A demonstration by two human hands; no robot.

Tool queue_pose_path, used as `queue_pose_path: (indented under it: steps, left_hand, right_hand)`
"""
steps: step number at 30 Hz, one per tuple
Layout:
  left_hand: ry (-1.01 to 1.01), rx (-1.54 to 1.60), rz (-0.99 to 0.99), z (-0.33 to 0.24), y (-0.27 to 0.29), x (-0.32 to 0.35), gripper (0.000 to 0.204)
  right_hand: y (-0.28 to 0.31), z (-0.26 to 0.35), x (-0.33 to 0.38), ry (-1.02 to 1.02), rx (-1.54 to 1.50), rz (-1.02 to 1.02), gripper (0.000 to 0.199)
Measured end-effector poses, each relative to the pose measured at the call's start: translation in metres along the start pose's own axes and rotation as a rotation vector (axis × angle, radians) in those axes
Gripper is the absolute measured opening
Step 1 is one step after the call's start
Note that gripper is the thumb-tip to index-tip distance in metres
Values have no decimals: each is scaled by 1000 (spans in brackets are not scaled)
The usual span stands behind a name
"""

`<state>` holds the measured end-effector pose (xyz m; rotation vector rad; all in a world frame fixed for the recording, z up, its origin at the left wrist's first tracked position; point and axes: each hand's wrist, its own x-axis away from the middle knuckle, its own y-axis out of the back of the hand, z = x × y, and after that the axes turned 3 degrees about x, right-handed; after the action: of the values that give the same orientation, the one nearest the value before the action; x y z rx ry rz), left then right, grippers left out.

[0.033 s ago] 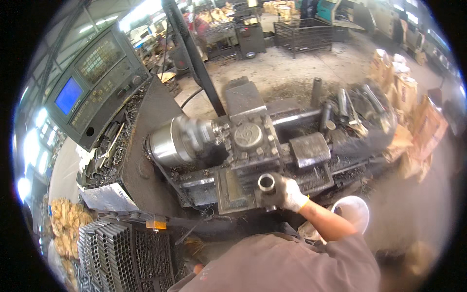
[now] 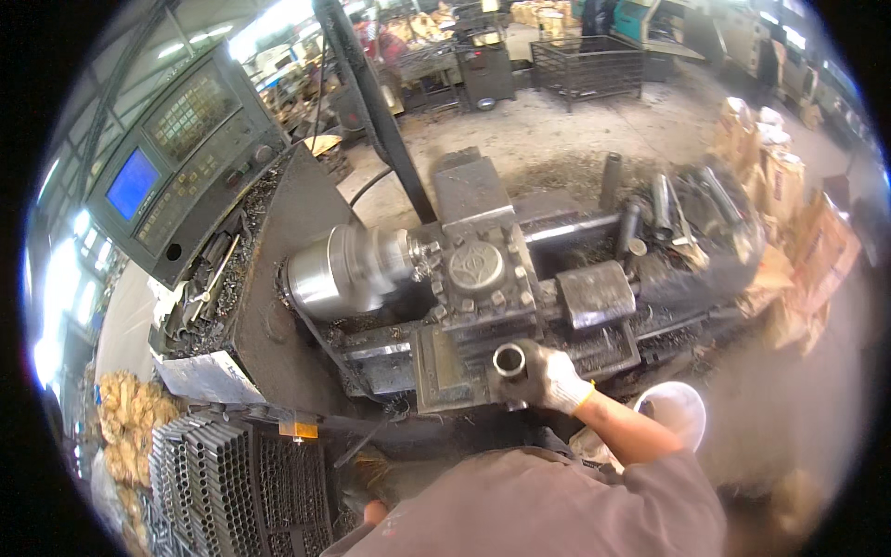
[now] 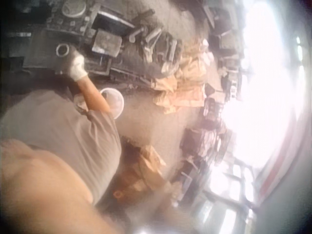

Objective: The person repeatedly loads cylindrical metal tubes into a lathe chuck, secures them, and removes them after machining. The person handles the tubes one at a time, using both hands to position and extract each piece from the machine.

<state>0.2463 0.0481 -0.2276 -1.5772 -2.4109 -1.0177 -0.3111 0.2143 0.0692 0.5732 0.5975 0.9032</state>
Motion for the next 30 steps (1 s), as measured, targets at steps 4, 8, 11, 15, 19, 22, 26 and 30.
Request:
queue_pose_path:
  steps: [4,8,11,15,19,22,26,30]
  left_hand:
    - [-367,-38,-453,-117,-10,11,59]
    - [-609,-47,-310,-179,-1,5,58]
    - [-698,-81,-283,-188,3,-3,56]
    - [-623,-220,-284,-181,7,-22,55]
    - [-691,-113,-64,-174,13,-40,47]
    - [-814,-554,-290,-151,9,-30,41]
    - [-666,-185,-222,-85,-11,14,40]
    - [131,301,42,1,-32,54,24]
  right_hand:
    - [53,-20,-23,98,294,425,60]
    - [129,-22,-75,307,-60,366,30]
    - [148,3,-137,406,-222,311,24]
    - [128,36,-227,534,-146,412,33]
    - [77,31,-321,215,45,945,66]
    - [28,14,-350,-22,-59,1181,69]
    - [-21,-5,-362,292,-84,1258,53]
    - [-30,-25,-365,233,-89,1091,45]
